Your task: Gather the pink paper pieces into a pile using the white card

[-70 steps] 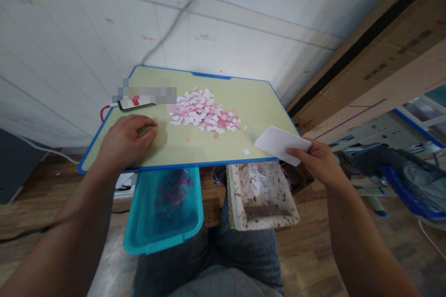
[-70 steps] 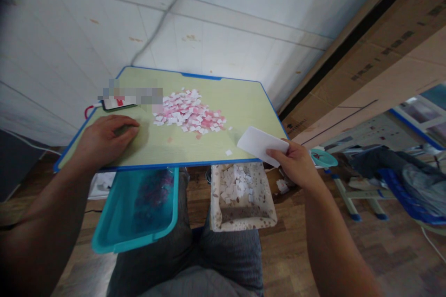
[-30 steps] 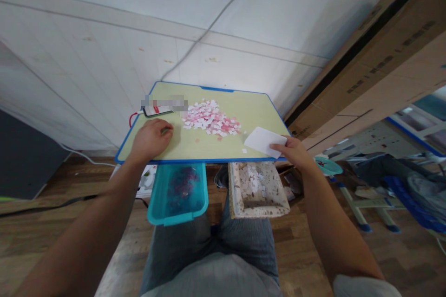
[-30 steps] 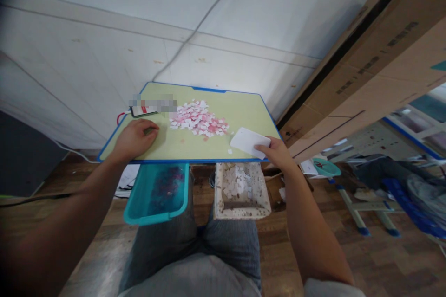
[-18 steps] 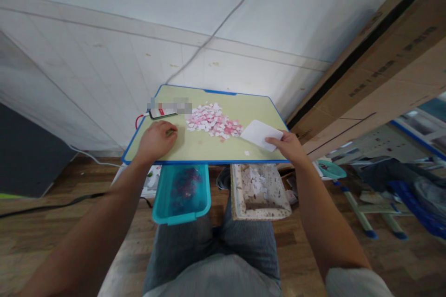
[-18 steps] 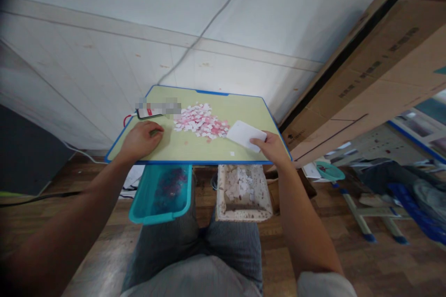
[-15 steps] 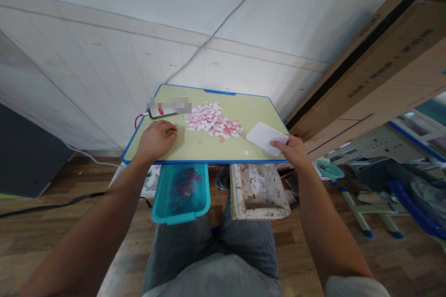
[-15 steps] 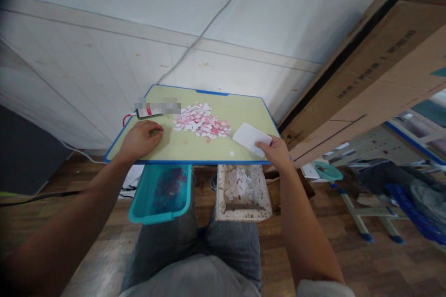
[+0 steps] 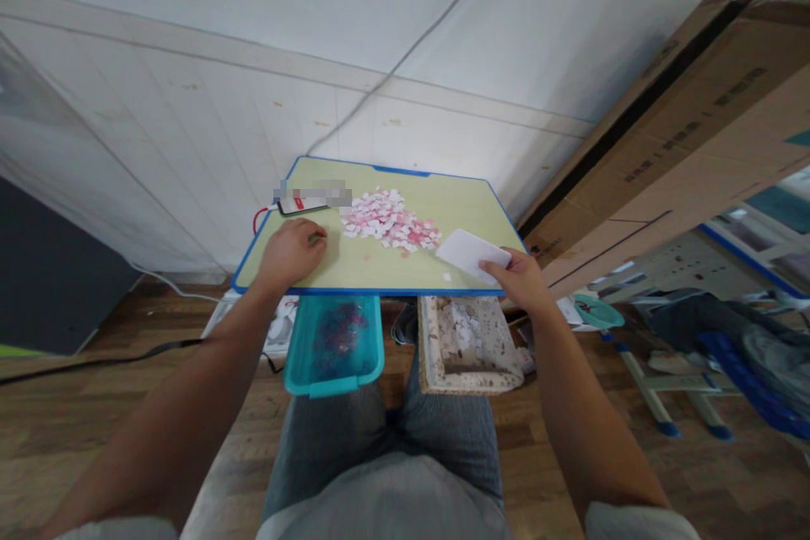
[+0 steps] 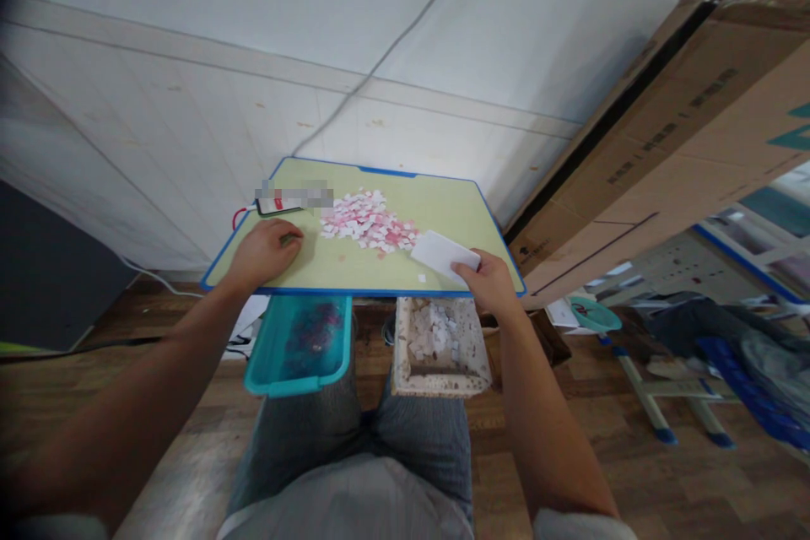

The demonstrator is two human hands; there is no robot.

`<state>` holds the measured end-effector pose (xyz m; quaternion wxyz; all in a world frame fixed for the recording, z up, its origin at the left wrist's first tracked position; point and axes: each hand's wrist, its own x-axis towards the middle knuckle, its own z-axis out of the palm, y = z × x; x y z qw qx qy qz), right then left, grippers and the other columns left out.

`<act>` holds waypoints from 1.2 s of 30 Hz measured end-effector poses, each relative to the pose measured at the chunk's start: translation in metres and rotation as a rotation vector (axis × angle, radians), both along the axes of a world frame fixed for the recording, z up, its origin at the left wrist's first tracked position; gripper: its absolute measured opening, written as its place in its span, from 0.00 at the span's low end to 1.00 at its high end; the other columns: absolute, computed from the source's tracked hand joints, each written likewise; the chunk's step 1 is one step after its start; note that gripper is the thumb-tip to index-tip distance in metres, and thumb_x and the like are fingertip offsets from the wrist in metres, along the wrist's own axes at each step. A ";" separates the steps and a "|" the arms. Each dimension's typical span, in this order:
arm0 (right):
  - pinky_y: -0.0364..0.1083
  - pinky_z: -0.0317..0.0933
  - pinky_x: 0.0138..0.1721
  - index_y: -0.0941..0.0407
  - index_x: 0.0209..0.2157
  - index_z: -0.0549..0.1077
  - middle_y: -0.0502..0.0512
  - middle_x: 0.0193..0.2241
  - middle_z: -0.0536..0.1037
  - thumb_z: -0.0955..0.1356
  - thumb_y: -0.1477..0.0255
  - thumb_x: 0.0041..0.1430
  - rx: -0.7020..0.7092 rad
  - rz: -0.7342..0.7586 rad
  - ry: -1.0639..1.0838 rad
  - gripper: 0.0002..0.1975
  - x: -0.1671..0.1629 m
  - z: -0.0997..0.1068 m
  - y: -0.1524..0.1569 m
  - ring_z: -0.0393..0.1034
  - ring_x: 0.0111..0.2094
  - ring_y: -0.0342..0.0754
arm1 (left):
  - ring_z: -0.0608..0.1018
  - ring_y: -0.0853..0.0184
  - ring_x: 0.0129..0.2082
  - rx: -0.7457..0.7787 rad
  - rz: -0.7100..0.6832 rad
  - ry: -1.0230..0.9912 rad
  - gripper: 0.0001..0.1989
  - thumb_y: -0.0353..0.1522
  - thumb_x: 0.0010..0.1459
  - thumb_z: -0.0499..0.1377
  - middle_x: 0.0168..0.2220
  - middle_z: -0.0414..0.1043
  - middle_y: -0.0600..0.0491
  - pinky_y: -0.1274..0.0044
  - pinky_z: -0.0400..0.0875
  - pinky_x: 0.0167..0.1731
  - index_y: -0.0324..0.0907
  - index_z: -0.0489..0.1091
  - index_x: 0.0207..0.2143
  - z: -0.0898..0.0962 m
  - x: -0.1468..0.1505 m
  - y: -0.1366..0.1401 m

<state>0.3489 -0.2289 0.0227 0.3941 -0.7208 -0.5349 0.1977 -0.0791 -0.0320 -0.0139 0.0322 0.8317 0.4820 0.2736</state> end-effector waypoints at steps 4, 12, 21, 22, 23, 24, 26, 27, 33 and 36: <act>0.46 0.64 0.32 0.57 0.37 0.80 0.51 0.28 0.80 0.72 0.61 0.50 -0.030 -0.039 0.009 0.16 0.013 -0.004 -0.016 0.71 0.29 0.50 | 0.74 0.56 0.52 0.000 0.017 0.008 0.15 0.36 0.60 0.54 0.47 0.78 0.46 0.67 0.67 0.57 0.44 0.78 0.42 0.001 0.001 -0.001; 0.44 0.61 0.31 0.57 0.34 0.80 0.49 0.26 0.77 0.69 0.63 0.50 -0.066 -0.008 -0.054 0.14 0.018 -0.004 -0.021 0.68 0.27 0.47 | 0.74 0.55 0.52 0.007 0.021 0.038 0.15 0.36 0.60 0.54 0.47 0.77 0.44 0.66 0.67 0.55 0.43 0.78 0.41 0.004 0.003 -0.004; 0.44 0.62 0.32 0.57 0.33 0.80 0.49 0.26 0.78 0.69 0.65 0.50 -0.057 -0.023 -0.040 0.12 0.029 0.003 -0.032 0.70 0.29 0.48 | 0.74 0.54 0.52 0.019 0.035 0.054 0.14 0.36 0.59 0.54 0.47 0.77 0.44 0.65 0.68 0.55 0.44 0.77 0.42 0.003 0.003 -0.004; 0.44 0.62 0.32 0.57 0.33 0.80 0.50 0.26 0.79 0.69 0.65 0.50 -0.063 -0.029 -0.062 0.12 0.027 0.002 -0.032 0.70 0.29 0.48 | 0.74 0.54 0.52 0.019 0.035 0.057 0.14 0.36 0.60 0.54 0.47 0.77 0.44 0.66 0.67 0.55 0.44 0.77 0.42 0.003 0.003 -0.004; 0.44 0.62 0.32 0.57 0.33 0.80 0.50 0.26 0.79 0.70 0.65 0.50 -0.073 -0.029 -0.074 0.12 0.023 0.000 -0.031 0.70 0.29 0.49 | 0.74 0.54 0.52 0.021 0.034 0.057 0.14 0.36 0.60 0.54 0.47 0.77 0.44 0.66 0.67 0.55 0.44 0.77 0.42 0.003 0.003 -0.003; 0.44 0.62 0.31 0.57 0.34 0.81 0.50 0.26 0.79 0.70 0.64 0.50 -0.080 -0.026 -0.069 0.13 0.019 -0.002 -0.029 0.71 0.29 0.49 | 0.74 0.55 0.52 0.025 0.031 0.055 0.14 0.36 0.60 0.54 0.47 0.77 0.44 0.66 0.67 0.55 0.44 0.77 0.41 0.003 0.003 -0.003; 0.45 0.63 0.31 0.57 0.38 0.81 0.51 0.28 0.81 0.70 0.62 0.52 -0.070 -0.032 -0.027 0.16 0.011 -0.005 -0.025 0.72 0.30 0.50 | 0.74 0.55 0.52 0.030 0.026 0.051 0.14 0.36 0.60 0.54 0.47 0.77 0.44 0.66 0.67 0.55 0.44 0.77 0.41 0.002 0.003 -0.003; 0.45 0.64 0.31 0.57 0.40 0.81 0.52 0.29 0.81 0.70 0.61 0.53 -0.054 -0.053 -0.014 0.18 0.006 -0.007 -0.023 0.73 0.30 0.51 | 0.74 0.55 0.52 0.031 0.026 0.049 0.14 0.36 0.60 0.54 0.46 0.77 0.44 0.66 0.68 0.54 0.44 0.77 0.41 0.002 0.003 -0.003; 0.46 0.63 0.33 0.58 0.38 0.82 0.59 0.30 0.82 0.68 0.61 0.56 -0.027 -0.209 -0.273 0.17 -0.029 -0.006 -0.008 0.73 0.31 0.53 | 0.74 0.54 0.52 0.033 0.026 0.052 0.13 0.35 0.61 0.54 0.46 0.77 0.44 0.66 0.67 0.54 0.44 0.77 0.41 0.003 0.002 -0.005; 0.46 0.63 0.34 0.59 0.39 0.82 0.61 0.32 0.82 0.67 0.62 0.58 -0.012 -0.199 -0.320 0.17 -0.053 -0.006 -0.002 0.74 0.32 0.54 | 0.74 0.55 0.51 0.037 0.025 0.046 0.13 0.35 0.61 0.54 0.46 0.77 0.43 0.66 0.67 0.54 0.43 0.77 0.41 0.003 0.002 -0.005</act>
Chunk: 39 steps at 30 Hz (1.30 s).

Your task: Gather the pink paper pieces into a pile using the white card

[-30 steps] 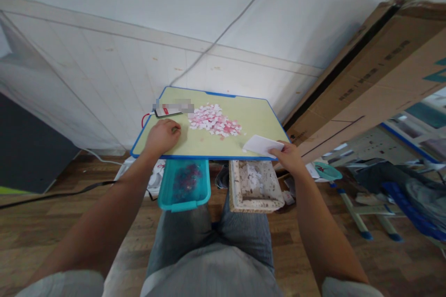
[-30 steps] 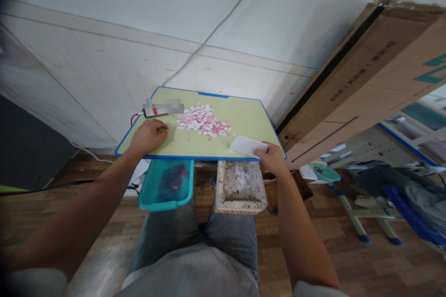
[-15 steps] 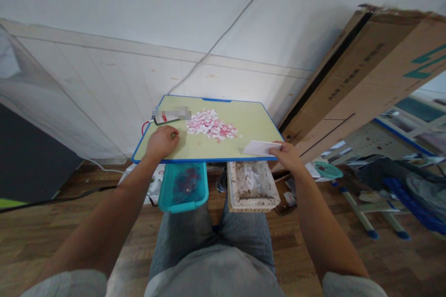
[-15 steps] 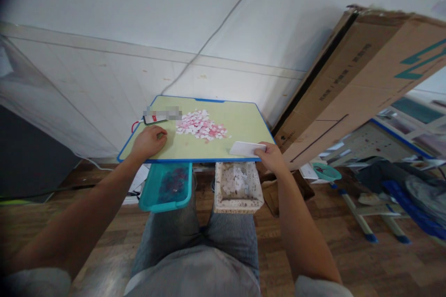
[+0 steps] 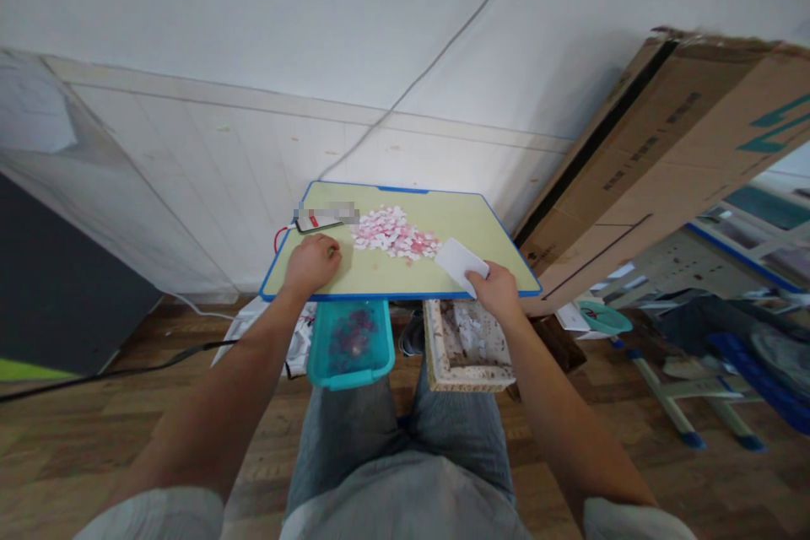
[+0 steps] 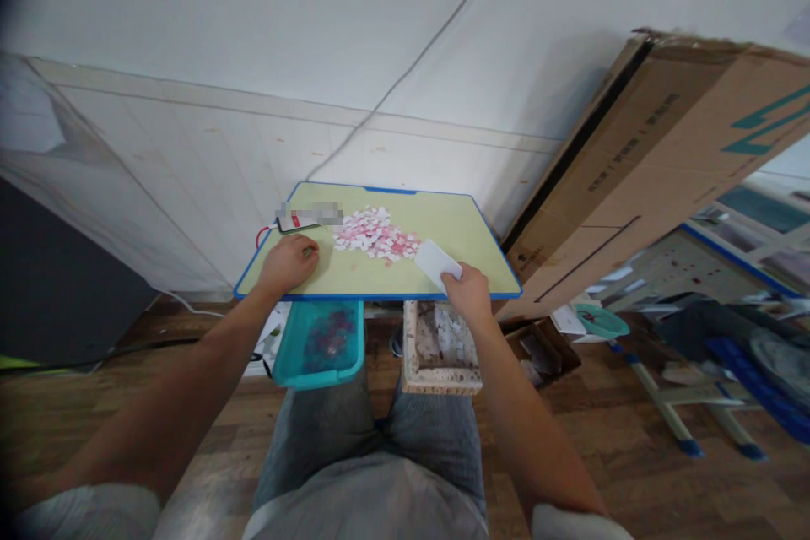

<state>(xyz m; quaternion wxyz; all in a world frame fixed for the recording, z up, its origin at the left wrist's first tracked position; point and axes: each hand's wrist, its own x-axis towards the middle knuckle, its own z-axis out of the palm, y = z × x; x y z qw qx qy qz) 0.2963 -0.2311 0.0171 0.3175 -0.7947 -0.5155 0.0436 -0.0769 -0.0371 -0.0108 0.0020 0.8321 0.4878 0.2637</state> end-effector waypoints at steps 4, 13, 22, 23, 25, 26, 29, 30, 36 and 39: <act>0.47 0.63 0.35 0.59 0.39 0.81 0.61 0.33 0.83 0.66 0.62 0.59 0.007 0.067 0.023 0.17 -0.036 -0.002 0.010 0.75 0.33 0.54 | 0.74 0.55 0.51 -0.005 0.003 -0.012 0.13 0.34 0.61 0.54 0.46 0.77 0.43 0.65 0.67 0.54 0.43 0.77 0.40 0.001 0.000 0.000; 0.44 0.61 0.31 0.57 0.37 0.80 0.54 0.29 0.81 0.67 0.62 0.57 0.044 0.149 0.102 0.15 -0.049 -0.003 0.029 0.72 0.30 0.51 | 0.74 0.54 0.51 -0.021 0.007 -0.044 0.12 0.34 0.60 0.55 0.46 0.76 0.43 0.64 0.67 0.54 0.43 0.77 0.40 0.001 0.001 -0.002; 0.45 0.63 0.35 0.56 0.40 0.80 0.55 0.33 0.83 0.67 0.63 0.58 0.008 0.273 0.145 0.15 -0.079 -0.003 0.029 0.74 0.34 0.52 | 0.74 0.53 0.51 -0.012 0.004 -0.035 0.11 0.33 0.61 0.55 0.45 0.76 0.42 0.64 0.68 0.52 0.43 0.77 0.39 0.001 0.000 -0.002; 0.45 0.63 0.35 0.56 0.40 0.80 0.55 0.33 0.83 0.67 0.63 0.58 0.014 0.264 0.141 0.15 -0.080 -0.001 0.029 0.74 0.33 0.52 | 0.74 0.53 0.51 -0.013 0.006 -0.031 0.11 0.33 0.61 0.55 0.45 0.76 0.42 0.64 0.68 0.52 0.43 0.77 0.39 0.001 0.000 -0.002; 0.46 0.62 0.34 0.57 0.39 0.80 0.56 0.32 0.83 0.67 0.63 0.58 0.036 0.207 0.107 0.15 -0.081 0.001 0.030 0.74 0.33 0.53 | 0.74 0.53 0.51 -0.013 0.006 -0.028 0.11 0.33 0.61 0.55 0.45 0.76 0.42 0.64 0.68 0.52 0.42 0.77 0.39 0.001 0.001 -0.002; 0.46 0.62 0.34 0.57 0.39 0.80 0.57 0.32 0.82 0.67 0.63 0.58 0.046 0.183 0.085 0.15 -0.081 0.002 0.031 0.74 0.33 0.53 | 0.74 0.53 0.51 -0.011 0.004 -0.028 0.11 0.33 0.61 0.55 0.45 0.76 0.42 0.64 0.68 0.53 0.42 0.77 0.39 0.000 0.001 -0.002; 0.46 0.63 0.36 0.57 0.41 0.80 0.59 0.34 0.83 0.67 0.64 0.59 0.060 0.174 0.051 0.15 -0.086 0.000 0.030 0.75 0.35 0.54 | 0.74 0.54 0.50 0.004 -0.003 -0.030 0.11 0.33 0.60 0.55 0.45 0.76 0.43 0.65 0.68 0.53 0.42 0.77 0.39 -0.001 0.000 -0.001; 0.46 0.63 0.36 0.58 0.42 0.80 0.59 0.35 0.83 0.66 0.65 0.59 0.067 0.185 0.059 0.15 -0.090 -0.002 0.030 0.75 0.35 0.54 | 0.74 0.55 0.50 0.007 -0.003 -0.030 0.10 0.33 0.60 0.55 0.45 0.76 0.43 0.65 0.68 0.53 0.42 0.77 0.39 -0.002 0.000 -0.001; 0.46 0.65 0.39 0.59 0.44 0.80 0.59 0.37 0.83 0.66 0.67 0.58 0.100 0.230 0.136 0.17 -0.119 -0.012 0.038 0.75 0.35 0.53 | 0.73 0.56 0.51 0.002 0.013 -0.026 0.10 0.32 0.60 0.55 0.45 0.76 0.45 0.66 0.68 0.54 0.43 0.76 0.39 -0.002 0.001 -0.002; 0.46 0.65 0.37 0.60 0.42 0.80 0.59 0.37 0.84 0.67 0.67 0.57 0.095 0.225 0.170 0.16 -0.124 -0.013 0.044 0.76 0.35 0.53 | 0.73 0.55 0.51 -0.006 0.019 -0.026 0.11 0.32 0.60 0.55 0.45 0.76 0.45 0.66 0.68 0.54 0.43 0.76 0.40 -0.002 0.002 -0.002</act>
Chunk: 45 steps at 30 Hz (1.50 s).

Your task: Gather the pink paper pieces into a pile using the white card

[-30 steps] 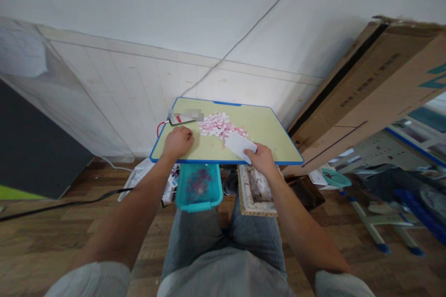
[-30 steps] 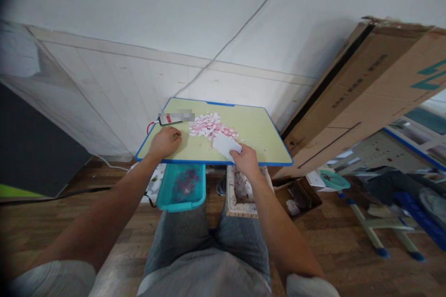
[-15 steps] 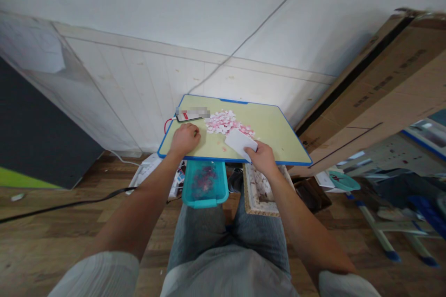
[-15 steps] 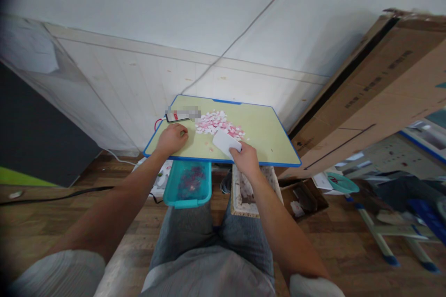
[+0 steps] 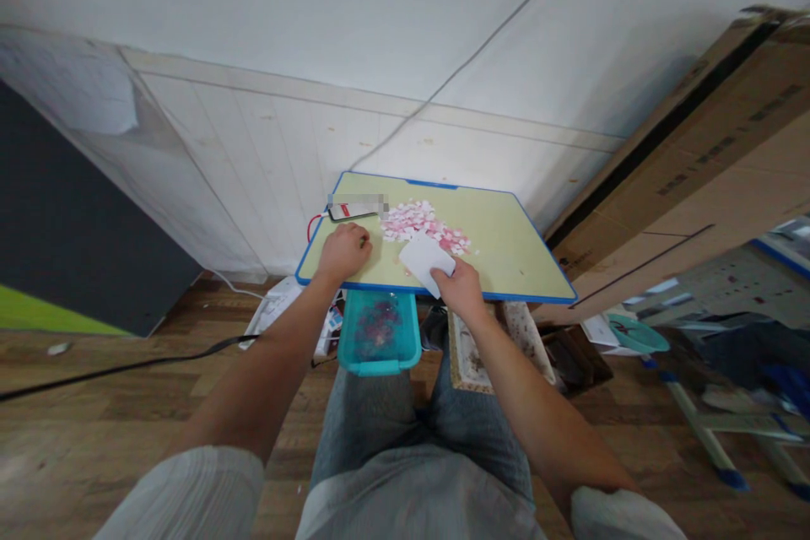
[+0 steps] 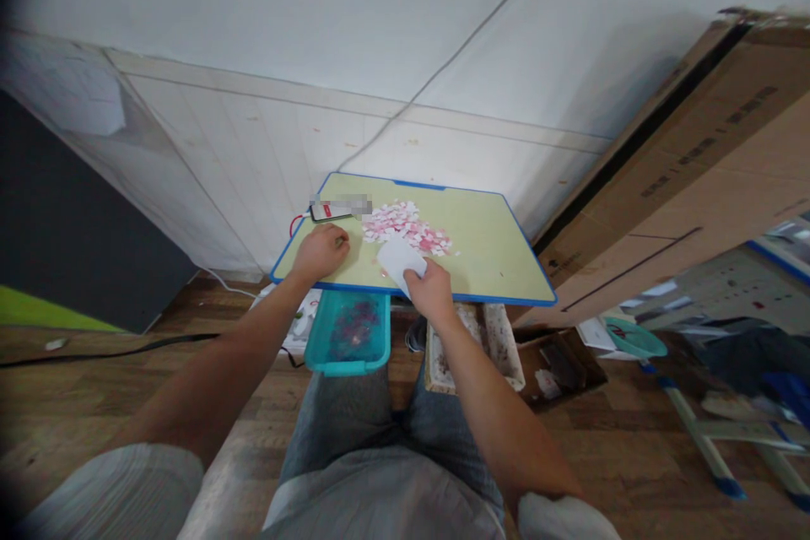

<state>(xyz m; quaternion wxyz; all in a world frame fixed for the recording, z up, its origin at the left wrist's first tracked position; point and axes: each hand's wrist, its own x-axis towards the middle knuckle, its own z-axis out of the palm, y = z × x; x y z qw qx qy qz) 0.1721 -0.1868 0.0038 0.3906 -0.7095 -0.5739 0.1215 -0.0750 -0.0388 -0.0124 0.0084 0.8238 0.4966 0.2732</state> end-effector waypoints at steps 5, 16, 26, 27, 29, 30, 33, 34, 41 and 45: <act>0.46 0.65 0.35 0.59 0.43 0.80 0.58 0.36 0.84 0.68 0.66 0.57 -0.023 0.050 0.063 0.16 -0.004 -0.001 0.001 0.75 0.35 0.53 | 0.73 0.56 0.50 0.013 -0.009 -0.015 0.10 0.31 0.60 0.55 0.44 0.76 0.45 0.66 0.68 0.54 0.43 0.77 0.39 -0.002 -0.001 0.002; 0.44 0.63 0.32 0.59 0.37 0.80 0.54 0.31 0.82 0.69 0.64 0.55 -0.041 0.115 0.164 0.14 -0.002 -0.002 -0.006 0.73 0.31 0.51 | 0.73 0.56 0.52 -0.018 -0.005 -0.013 0.14 0.26 0.59 0.52 0.46 0.76 0.45 0.66 0.67 0.54 0.42 0.77 0.40 0.000 -0.003 0.000; 0.45 0.64 0.36 0.58 0.39 0.80 0.55 0.35 0.83 0.69 0.67 0.54 -0.088 0.205 0.183 0.13 -0.014 0.009 -0.003 0.75 0.35 0.51 | 0.73 0.57 0.51 -0.023 -0.007 -0.021 0.13 0.26 0.59 0.53 0.45 0.77 0.45 0.66 0.67 0.55 0.41 0.77 0.39 0.000 -0.002 0.001; 0.45 0.64 0.37 0.58 0.39 0.80 0.55 0.36 0.83 0.69 0.67 0.55 -0.072 0.207 0.168 0.13 -0.015 0.011 0.000 0.75 0.36 0.51 | 0.73 0.57 0.51 -0.022 -0.004 -0.024 0.13 0.26 0.59 0.53 0.46 0.77 0.45 0.66 0.67 0.55 0.42 0.77 0.39 -0.001 -0.002 0.001; 0.45 0.64 0.37 0.58 0.40 0.80 0.55 0.36 0.83 0.69 0.67 0.54 -0.082 0.241 0.162 0.14 -0.015 0.012 0.008 0.74 0.36 0.51 | 0.73 0.57 0.51 -0.023 0.000 -0.027 0.13 0.26 0.58 0.53 0.46 0.77 0.45 0.67 0.67 0.55 0.42 0.77 0.39 -0.001 -0.002 0.001; 0.44 0.64 0.35 0.58 0.40 0.80 0.54 0.35 0.83 0.69 0.67 0.54 -0.112 0.274 0.183 0.14 -0.014 0.011 0.012 0.74 0.35 0.50 | 0.73 0.57 0.51 -0.023 -0.002 -0.027 0.13 0.26 0.58 0.53 0.46 0.77 0.45 0.67 0.67 0.55 0.42 0.77 0.40 -0.001 -0.002 0.002; 0.43 0.62 0.30 0.58 0.39 0.80 0.51 0.30 0.81 0.69 0.67 0.51 -0.221 0.388 0.302 0.14 -0.008 0.009 0.020 0.72 0.29 0.48 | 0.73 0.57 0.51 -0.019 -0.006 -0.027 0.13 0.26 0.59 0.53 0.45 0.77 0.45 0.67 0.67 0.55 0.42 0.77 0.40 -0.002 -0.002 0.002; 0.43 0.62 0.30 0.58 0.38 0.79 0.51 0.29 0.81 0.70 0.67 0.50 -0.232 0.400 0.337 0.14 -0.006 0.007 0.021 0.71 0.29 0.48 | 0.73 0.57 0.51 -0.017 -0.006 -0.028 0.14 0.26 0.59 0.53 0.45 0.77 0.45 0.67 0.67 0.55 0.42 0.77 0.40 -0.002 -0.002 0.002; 0.42 0.61 0.29 0.59 0.36 0.79 0.50 0.28 0.80 0.70 0.67 0.49 -0.202 0.388 0.395 0.14 0.000 0.004 0.018 0.69 0.28 0.46 | 0.73 0.57 0.52 -0.019 -0.006 -0.025 0.14 0.26 0.59 0.52 0.46 0.76 0.45 0.67 0.67 0.56 0.42 0.77 0.40 -0.002 -0.003 0.001; 0.43 0.62 0.31 0.60 0.39 0.80 0.52 0.31 0.81 0.71 0.66 0.49 -0.184 0.360 0.509 0.17 0.016 0.007 0.004 0.71 0.30 0.47 | 0.73 0.57 0.52 -0.019 -0.005 -0.015 0.14 0.26 0.59 0.52 0.46 0.76 0.45 0.67 0.67 0.55 0.42 0.77 0.40 -0.001 -0.003 0.001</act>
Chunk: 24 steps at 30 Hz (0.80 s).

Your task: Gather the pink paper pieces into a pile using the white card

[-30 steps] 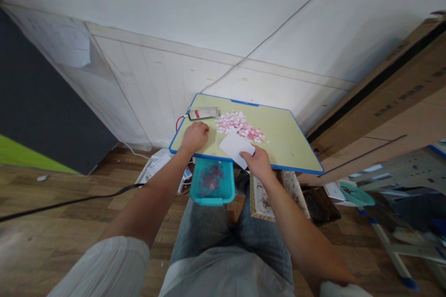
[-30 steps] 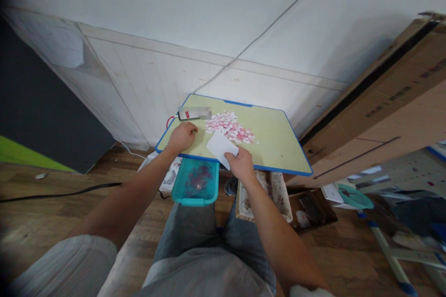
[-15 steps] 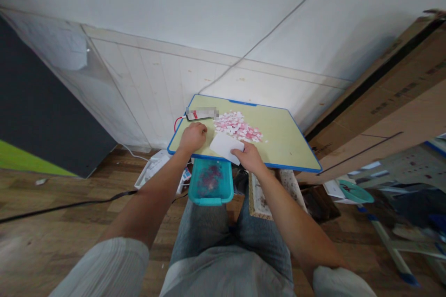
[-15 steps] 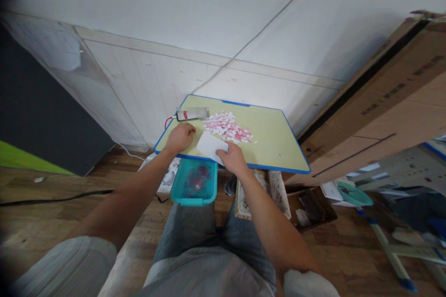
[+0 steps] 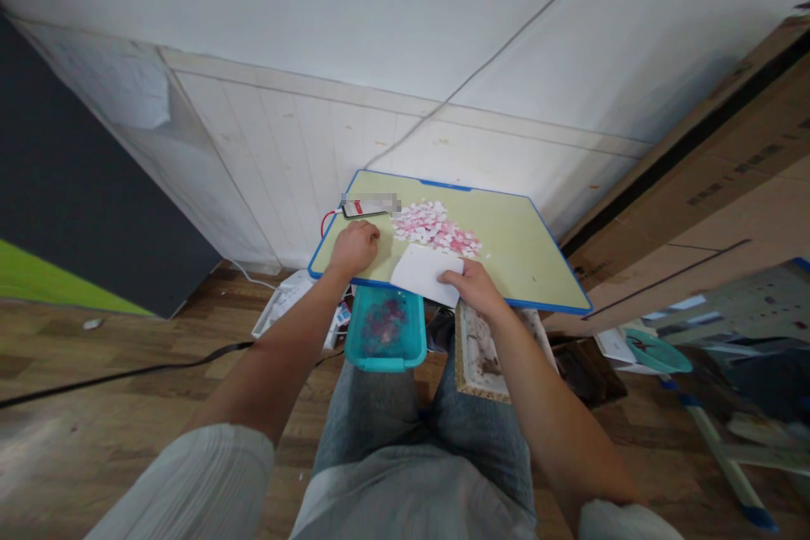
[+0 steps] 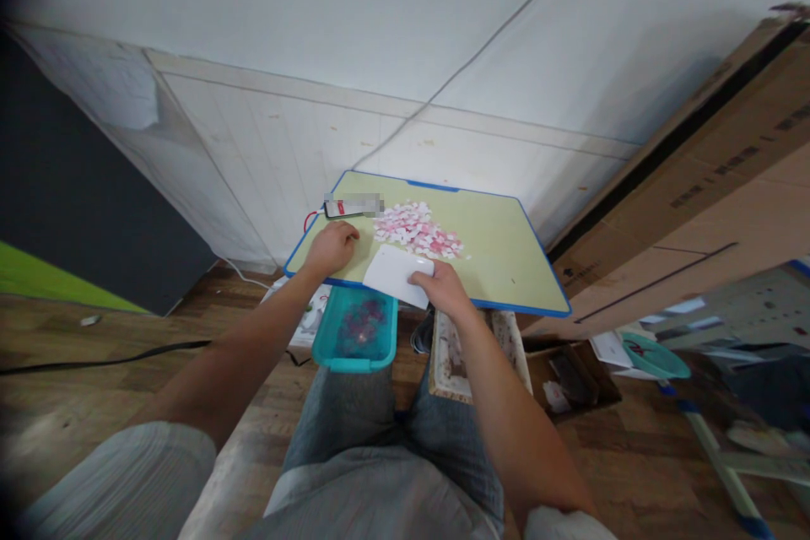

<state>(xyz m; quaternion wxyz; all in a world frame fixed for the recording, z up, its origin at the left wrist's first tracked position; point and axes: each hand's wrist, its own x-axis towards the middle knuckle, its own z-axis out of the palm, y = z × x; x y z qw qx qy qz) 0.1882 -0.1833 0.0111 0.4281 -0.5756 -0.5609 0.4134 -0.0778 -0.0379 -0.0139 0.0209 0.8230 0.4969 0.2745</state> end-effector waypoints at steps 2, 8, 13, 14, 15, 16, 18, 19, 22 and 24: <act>0.43 0.63 0.32 0.60 0.42 0.80 0.53 0.33 0.82 0.72 0.65 0.49 -0.002 -0.072 0.037 0.19 0.017 0.001 -0.008 0.72 0.31 0.48 | 0.73 0.57 0.52 0.003 0.000 0.005 0.14 0.27 0.59 0.52 0.46 0.76 0.45 0.67 0.67 0.55 0.42 0.77 0.40 0.000 0.000 0.000; 0.45 0.66 0.33 0.60 0.44 0.79 0.56 0.37 0.84 0.74 0.66 0.45 -0.021 -0.321 0.169 0.23 0.086 -0.001 -0.024 0.74 0.32 0.51 | 0.75 0.59 0.50 -0.017 0.012 -0.007 0.13 0.30 0.61 0.52 0.44 0.78 0.46 0.69 0.68 0.53 0.43 0.77 0.38 0.002 -0.001 -0.001; 0.45 0.66 0.30 0.60 0.44 0.80 0.57 0.37 0.84 0.74 0.66 0.43 -0.088 -0.426 0.261 0.24 0.121 -0.016 -0.026 0.75 0.31 0.51 | 0.76 0.59 0.49 -0.037 0.022 -0.016 0.14 0.32 0.60 0.53 0.44 0.79 0.47 0.70 0.69 0.53 0.44 0.78 0.40 0.000 -0.003 0.003; 0.45 0.65 0.29 0.60 0.43 0.80 0.57 0.37 0.84 0.74 0.66 0.43 -0.096 -0.433 0.269 0.23 0.123 -0.019 -0.025 0.75 0.30 0.51 | 0.76 0.59 0.49 -0.037 0.023 -0.019 0.14 0.32 0.61 0.53 0.44 0.79 0.47 0.71 0.69 0.53 0.44 0.78 0.40 0.000 -0.003 0.004; 0.45 0.65 0.29 0.59 0.43 0.80 0.56 0.37 0.84 0.74 0.66 0.43 -0.099 -0.435 0.267 0.22 0.124 -0.022 -0.023 0.75 0.31 0.51 | 0.76 0.59 0.49 -0.036 0.025 -0.021 0.14 0.32 0.60 0.53 0.44 0.79 0.47 0.71 0.69 0.53 0.44 0.78 0.40 -0.001 -0.003 0.006; 0.45 0.65 0.29 0.60 0.42 0.81 0.56 0.36 0.84 0.74 0.66 0.43 -0.100 -0.436 0.255 0.21 0.124 -0.023 -0.022 0.75 0.31 0.51 | 0.76 0.59 0.49 -0.035 0.028 -0.024 0.14 0.33 0.60 0.53 0.44 0.79 0.47 0.71 0.69 0.53 0.44 0.78 0.40 -0.002 -0.003 0.007; 0.44 0.65 0.30 0.60 0.39 0.81 0.56 0.35 0.85 0.73 0.67 0.43 -0.095 -0.433 0.222 0.19 0.122 -0.025 -0.019 0.76 0.31 0.52 | 0.76 0.59 0.49 -0.038 0.038 -0.023 0.14 0.33 0.60 0.53 0.44 0.79 0.47 0.70 0.69 0.53 0.45 0.78 0.40 -0.002 -0.003 0.009; 0.44 0.65 0.31 0.60 0.38 0.81 0.55 0.34 0.85 0.73 0.68 0.43 -0.090 -0.432 0.212 0.18 0.122 -0.025 -0.019 0.76 0.32 0.52 | 0.76 0.59 0.49 -0.041 0.040 -0.018 0.14 0.34 0.60 0.53 0.44 0.79 0.47 0.70 0.69 0.53 0.45 0.78 0.40 -0.002 -0.003 0.009; 0.44 0.65 0.30 0.59 0.38 0.81 0.54 0.34 0.84 0.72 0.68 0.43 -0.085 -0.435 0.209 0.18 0.121 -0.026 -0.018 0.76 0.32 0.52 | 0.76 0.59 0.49 -0.045 0.039 0.005 0.14 0.34 0.61 0.52 0.44 0.79 0.47 0.70 0.69 0.53 0.45 0.78 0.40 0.000 -0.001 0.007; 0.44 0.65 0.30 0.59 0.38 0.81 0.54 0.34 0.84 0.72 0.67 0.43 -0.082 -0.447 0.199 0.19 0.122 -0.027 -0.019 0.76 0.31 0.52 | 0.76 0.59 0.49 -0.036 0.043 0.023 0.14 0.34 0.61 0.52 0.44 0.79 0.47 0.70 0.69 0.52 0.44 0.78 0.39 0.003 0.000 0.004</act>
